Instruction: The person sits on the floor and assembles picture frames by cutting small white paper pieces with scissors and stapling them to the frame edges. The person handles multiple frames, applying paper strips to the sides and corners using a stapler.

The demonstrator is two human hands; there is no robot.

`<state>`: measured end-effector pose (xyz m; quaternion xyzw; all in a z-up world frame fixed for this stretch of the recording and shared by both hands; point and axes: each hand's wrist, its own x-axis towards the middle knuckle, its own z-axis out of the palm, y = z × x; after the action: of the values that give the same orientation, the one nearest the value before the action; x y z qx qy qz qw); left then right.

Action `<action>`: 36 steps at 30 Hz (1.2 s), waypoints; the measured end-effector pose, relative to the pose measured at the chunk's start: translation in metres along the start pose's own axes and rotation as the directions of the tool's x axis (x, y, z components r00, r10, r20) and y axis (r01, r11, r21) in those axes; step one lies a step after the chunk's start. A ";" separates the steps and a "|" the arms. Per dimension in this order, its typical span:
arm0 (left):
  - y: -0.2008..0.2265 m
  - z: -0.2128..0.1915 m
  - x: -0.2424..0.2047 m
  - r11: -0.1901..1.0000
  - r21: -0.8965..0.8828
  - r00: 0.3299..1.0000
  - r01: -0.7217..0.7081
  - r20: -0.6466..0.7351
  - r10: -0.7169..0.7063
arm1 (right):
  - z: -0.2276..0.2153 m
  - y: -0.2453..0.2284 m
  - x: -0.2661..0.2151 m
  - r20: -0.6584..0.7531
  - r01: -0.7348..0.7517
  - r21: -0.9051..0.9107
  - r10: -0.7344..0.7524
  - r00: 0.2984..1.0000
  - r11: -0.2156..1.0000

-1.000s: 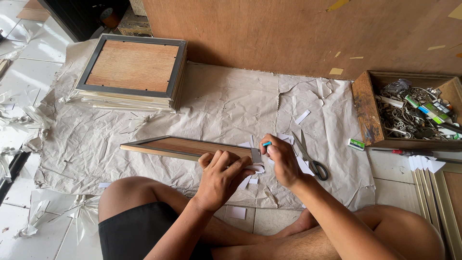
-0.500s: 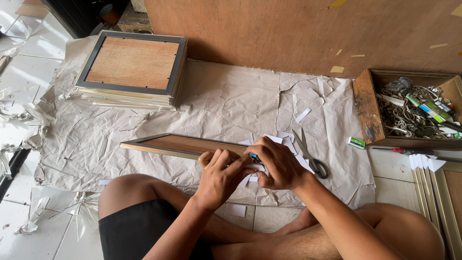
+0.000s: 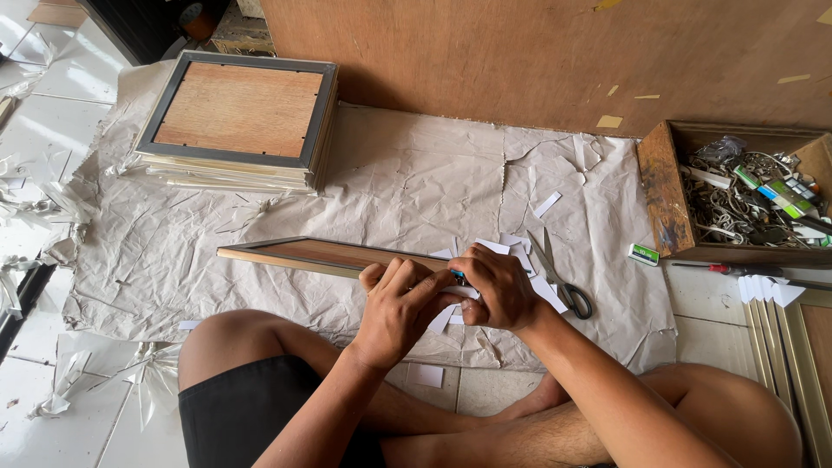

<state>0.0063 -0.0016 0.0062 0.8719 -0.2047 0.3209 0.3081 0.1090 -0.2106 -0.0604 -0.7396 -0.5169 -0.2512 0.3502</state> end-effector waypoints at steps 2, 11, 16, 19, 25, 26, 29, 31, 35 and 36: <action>0.001 -0.001 0.002 1.000 -0.002 1.000 0.000 -0.001 0.000 | 0.002 -0.001 0.002 -0.026 0.009 0.013 -0.008 1.000 1.000; -0.012 0.008 0.012 0.998 0.039 0.998 0.050 0.026 -0.052 | -0.015 -0.005 0.017 -0.069 -0.239 0.308 0.272 0.960 0.921; -0.021 0.011 0.022 0.974 0.150 0.980 0.169 -0.133 -0.149 | -0.035 -0.004 0.022 -0.103 -0.430 0.472 0.533 0.840 0.769; -0.049 -0.003 0.017 0.853 0.038 0.741 0.521 -0.517 -0.429 | -0.032 0.013 0.006 -0.048 -0.533 0.665 0.742 0.669 0.524; -0.125 -0.039 0.019 0.643 -0.299 0.551 0.705 -0.338 -0.763 | -0.041 0.040 -0.013 -0.114 -0.460 0.825 0.893 0.435 0.329; -0.133 -0.035 0.024 0.689 -0.300 0.601 0.659 -0.340 -0.723 | -0.045 0.038 -0.010 -0.154 -0.462 0.828 0.922 0.356 0.317; -0.086 -0.050 0.066 0.824 -0.184 0.731 0.536 -0.387 -0.562 | -0.057 0.022 0.002 -0.205 -0.525 0.800 0.955 0.216 0.290; -0.039 -0.061 0.100 0.889 -0.071 0.803 0.453 -0.402 -0.441 | -0.054 0.031 -0.014 -0.223 -0.594 0.760 0.964 0.144 0.264; -0.002 -0.051 0.138 0.942 0.276 0.932 0.192 -0.351 -0.087 | -0.018 0.062 -0.066 -0.203 -0.932 0.311 0.971 0.124 0.184; -0.002 -0.043 0.140 0.913 0.390 0.955 0.123 -0.297 -0.002 | -0.009 0.061 -0.074 -0.171 -0.982 0.089 0.974 0.149 0.166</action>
<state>0.0878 0.0060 0.1272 0.8661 -0.0584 0.4705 0.1582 0.1409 -0.2746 -0.1252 -0.8777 0.1246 -0.0455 0.4604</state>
